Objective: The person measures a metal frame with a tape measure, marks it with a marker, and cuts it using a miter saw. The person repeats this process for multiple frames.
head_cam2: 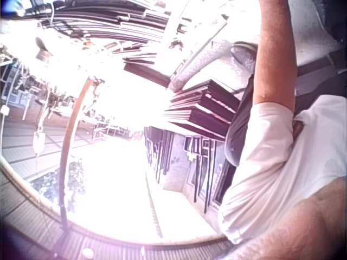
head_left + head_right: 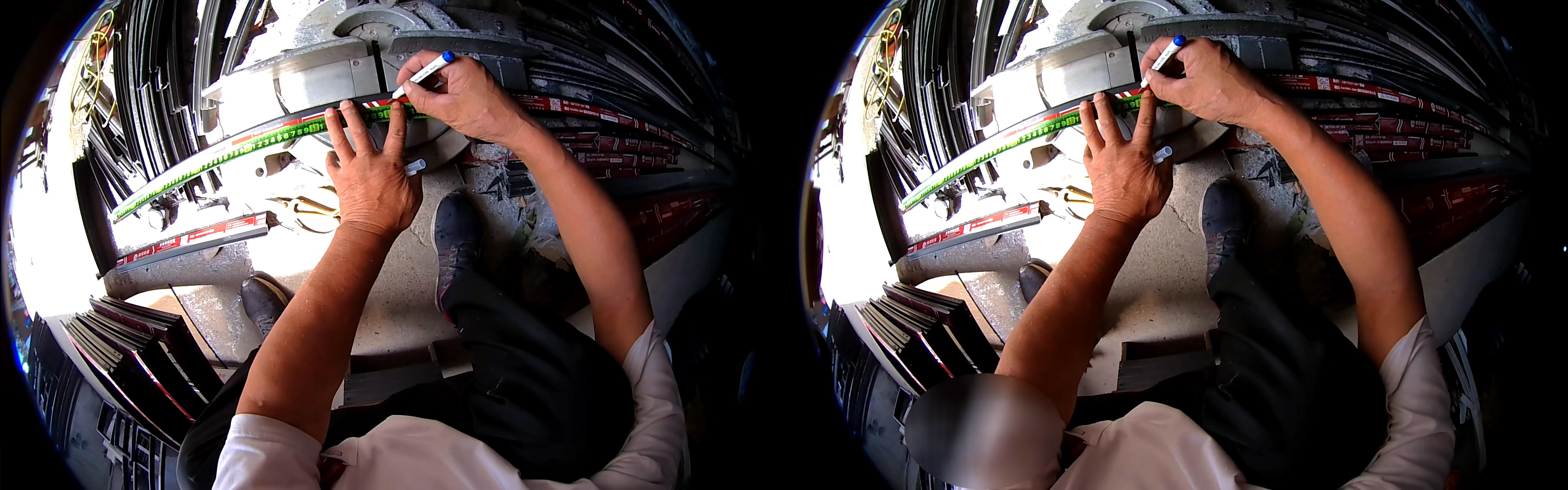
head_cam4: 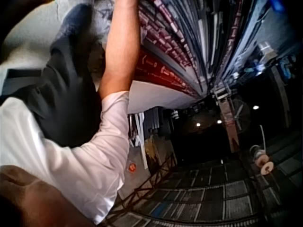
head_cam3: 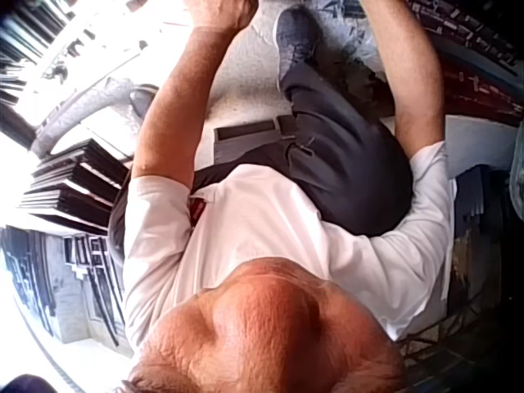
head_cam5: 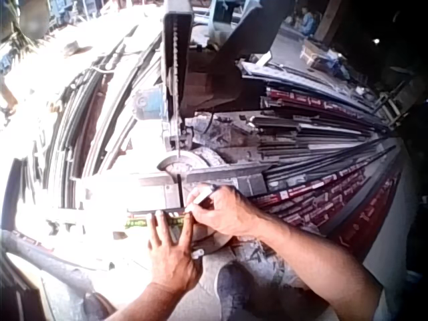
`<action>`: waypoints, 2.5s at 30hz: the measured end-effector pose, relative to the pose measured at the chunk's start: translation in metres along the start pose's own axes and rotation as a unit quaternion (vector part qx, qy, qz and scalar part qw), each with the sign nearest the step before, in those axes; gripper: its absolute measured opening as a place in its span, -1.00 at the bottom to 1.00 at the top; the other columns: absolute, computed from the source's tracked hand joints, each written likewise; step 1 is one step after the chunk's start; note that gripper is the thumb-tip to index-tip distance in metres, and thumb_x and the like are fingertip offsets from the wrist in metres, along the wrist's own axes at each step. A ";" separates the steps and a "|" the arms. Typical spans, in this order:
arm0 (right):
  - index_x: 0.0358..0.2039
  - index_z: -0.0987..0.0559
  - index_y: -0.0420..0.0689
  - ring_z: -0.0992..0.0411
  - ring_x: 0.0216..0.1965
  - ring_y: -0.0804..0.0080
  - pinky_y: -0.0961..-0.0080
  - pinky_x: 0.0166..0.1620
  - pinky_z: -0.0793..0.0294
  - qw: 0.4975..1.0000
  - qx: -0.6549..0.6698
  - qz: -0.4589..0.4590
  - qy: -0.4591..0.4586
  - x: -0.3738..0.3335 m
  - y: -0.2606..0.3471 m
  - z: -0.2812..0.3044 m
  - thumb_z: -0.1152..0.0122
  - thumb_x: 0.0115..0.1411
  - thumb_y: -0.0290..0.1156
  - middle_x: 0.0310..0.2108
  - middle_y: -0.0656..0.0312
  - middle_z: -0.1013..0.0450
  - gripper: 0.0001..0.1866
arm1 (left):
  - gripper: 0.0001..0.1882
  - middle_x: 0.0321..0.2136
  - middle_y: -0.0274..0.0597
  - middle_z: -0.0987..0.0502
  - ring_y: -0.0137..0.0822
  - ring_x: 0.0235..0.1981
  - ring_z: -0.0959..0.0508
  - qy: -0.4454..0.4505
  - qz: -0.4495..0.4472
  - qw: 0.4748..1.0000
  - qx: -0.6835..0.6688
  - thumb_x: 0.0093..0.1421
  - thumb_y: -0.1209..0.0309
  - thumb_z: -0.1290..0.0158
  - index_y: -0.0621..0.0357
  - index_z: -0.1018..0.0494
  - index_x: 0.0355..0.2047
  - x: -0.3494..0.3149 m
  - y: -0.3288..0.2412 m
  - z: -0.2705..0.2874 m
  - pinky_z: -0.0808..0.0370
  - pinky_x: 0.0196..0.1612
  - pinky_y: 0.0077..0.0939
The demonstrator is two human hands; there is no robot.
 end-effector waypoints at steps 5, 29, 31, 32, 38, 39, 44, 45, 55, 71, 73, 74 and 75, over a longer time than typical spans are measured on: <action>-0.08 -0.64 -0.16 -0.46 -0.26 0.71 0.62 -0.16 -0.51 1.000 -0.012 -0.001 0.004 0.000 0.001 -0.001 -0.30 0.44 -0.34 -0.34 0.40 -0.54 -0.83 | -0.03 0.51 0.52 0.11 0.54 0.53 0.09 0.001 0.001 1.000 -0.003 0.14 0.17 -0.22 -0.28 -0.11 0.56 0.000 0.000 0.001 -0.24 0.29 0.45; -0.08 -0.63 -0.15 -0.46 -0.26 0.73 0.63 -0.17 -0.51 1.000 -0.013 -0.003 0.008 0.001 -0.002 -0.001 -0.29 0.44 -0.33 -0.34 0.42 -0.54 -0.83 | -0.02 0.51 0.52 0.12 0.53 0.53 0.10 0.003 0.002 1.000 -0.005 0.12 0.18 -0.24 -0.27 -0.11 0.55 0.000 0.000 0.001 -0.22 0.30 0.46; -0.07 -0.64 -0.15 -0.46 -0.28 0.73 0.64 -0.19 -0.52 1.000 0.004 -0.001 -0.009 0.000 -0.002 0.001 -0.30 0.44 -0.35 -0.34 0.42 -0.54 -0.83 | -0.03 0.51 0.52 0.12 0.55 0.52 0.10 0.010 0.004 1.000 -0.001 0.14 0.17 -0.24 -0.29 -0.11 0.56 0.001 -0.001 0.001 -0.21 0.33 0.43; -0.06 -0.64 -0.15 -0.46 -0.28 0.73 0.65 -0.20 -0.52 1.000 0.012 0.000 -0.017 0.000 -0.003 0.002 -0.30 0.44 -0.35 -0.34 0.42 -0.54 -0.83 | -0.04 0.50 0.53 0.12 0.57 0.52 0.10 0.018 0.005 1.000 0.003 0.16 0.16 -0.23 -0.31 -0.10 0.56 0.001 -0.001 0.001 -0.20 0.36 0.40; -0.05 -0.64 -0.16 -0.48 -0.29 0.75 0.69 -0.22 -0.53 0.994 0.024 0.045 -0.098 -0.015 0.011 0.017 -0.32 0.43 -0.39 -0.31 0.44 -0.55 -0.83 | -0.06 0.50 0.52 0.11 0.59 0.51 0.09 0.026 0.009 1.000 0.009 0.18 0.15 -0.24 -0.31 -0.12 0.56 0.000 -0.001 0.002 -0.21 0.38 0.37; -0.07 -0.65 -0.16 -0.50 -0.30 0.74 0.68 -0.23 -0.53 0.992 0.047 0.029 -0.114 -0.022 0.015 0.021 -0.33 0.41 -0.39 -0.32 0.42 -0.56 -0.84 | -0.06 0.50 0.52 0.11 0.59 0.51 0.08 0.026 0.009 1.000 0.009 0.18 0.15 -0.24 -0.31 -0.12 0.56 0.000 0.000 0.002 -0.21 0.37 0.37; -0.11 -0.62 -0.21 -0.52 -0.32 0.77 0.73 -0.26 -0.51 0.969 0.173 -0.019 -0.176 -0.073 0.021 0.028 -0.32 0.39 -0.44 -0.34 0.41 -0.57 -0.86 | -0.06 0.50 0.51 0.10 0.59 0.51 0.08 0.016 0.010 1.000 0.005 0.19 0.15 -0.24 -0.32 -0.11 0.56 0.000 0.000 0.003 -0.22 0.37 0.38; -0.11 -0.61 -0.22 -0.52 -0.31 0.77 0.73 -0.26 -0.51 0.964 0.194 -0.039 -0.180 -0.085 0.021 0.025 -0.31 0.40 -0.45 -0.33 0.41 -0.56 -0.86 | -0.06 0.50 0.51 0.10 0.59 0.51 0.08 0.016 0.009 1.000 0.006 0.19 0.15 -0.24 -0.32 -0.11 0.56 0.000 0.000 0.002 -0.23 0.37 0.38; -0.18 -0.63 -0.20 -0.41 -0.45 0.84 0.75 -0.42 -0.37 0.965 0.190 -0.092 -0.158 -0.112 0.010 -0.008 -0.35 0.35 -0.44 -0.43 0.45 -0.52 -0.88 | -0.03 0.51 0.53 0.11 0.55 0.52 0.09 -0.004 -0.001 1.000 -0.021 0.11 0.18 -0.25 -0.26 -0.14 0.55 -0.001 0.001 0.003 -0.23 0.30 0.42; -0.22 -0.56 -0.22 -0.53 -0.47 0.65 0.64 -0.42 -0.55 0.952 0.230 -0.157 -0.124 -0.103 -0.012 -0.050 -0.30 0.44 -0.36 -0.47 0.27 -0.59 -0.82 | -0.05 0.52 0.54 0.15 0.53 0.53 0.13 0.001 0.000 1.000 -0.014 0.17 0.10 -0.23 -0.27 -0.12 0.56 0.000 0.001 0.000 -0.22 0.30 0.43; -0.21 -0.56 -0.22 -0.51 -0.47 0.65 0.63 -0.41 -0.53 0.943 0.258 -0.162 -0.135 -0.106 -0.015 -0.050 -0.28 0.46 -0.36 -0.45 0.27 -0.59 -0.82 | -0.06 0.52 0.54 0.14 0.54 0.53 0.12 0.003 0.001 1.000 -0.016 0.17 0.10 -0.23 -0.26 -0.13 0.55 0.000 0.000 0.000 -0.23 0.29 0.44; -0.20 -0.56 -0.22 -0.50 -0.48 0.65 0.63 -0.40 -0.53 0.938 0.272 -0.164 -0.141 -0.108 -0.016 -0.049 -0.26 0.47 -0.36 -0.44 0.26 -0.58 -0.82 | -0.07 0.51 0.54 0.13 0.54 0.53 0.11 0.004 0.002 1.000 -0.018 0.17 0.11 -0.22 -0.26 -0.14 0.55 0.000 -0.001 0.001 -0.24 0.29 0.44; -0.20 -0.56 -0.22 -0.51 -0.47 0.64 0.63 -0.39 -0.53 0.933 0.281 -0.164 -0.155 -0.112 -0.018 -0.047 -0.26 0.48 -0.35 -0.44 0.26 -0.58 -0.82 | -0.07 0.51 0.54 0.11 0.54 0.53 0.11 0.006 0.005 1.000 -0.019 0.17 0.12 -0.22 -0.25 -0.14 0.55 -0.001 0.000 0.000 -0.25 0.28 0.44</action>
Point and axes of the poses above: each hand's wrist, its own x-axis towards the middle knuckle, its own z-axis out of the back of the hand, y = z × x, the point moved 7 cm from there along x, towards the middle knuckle
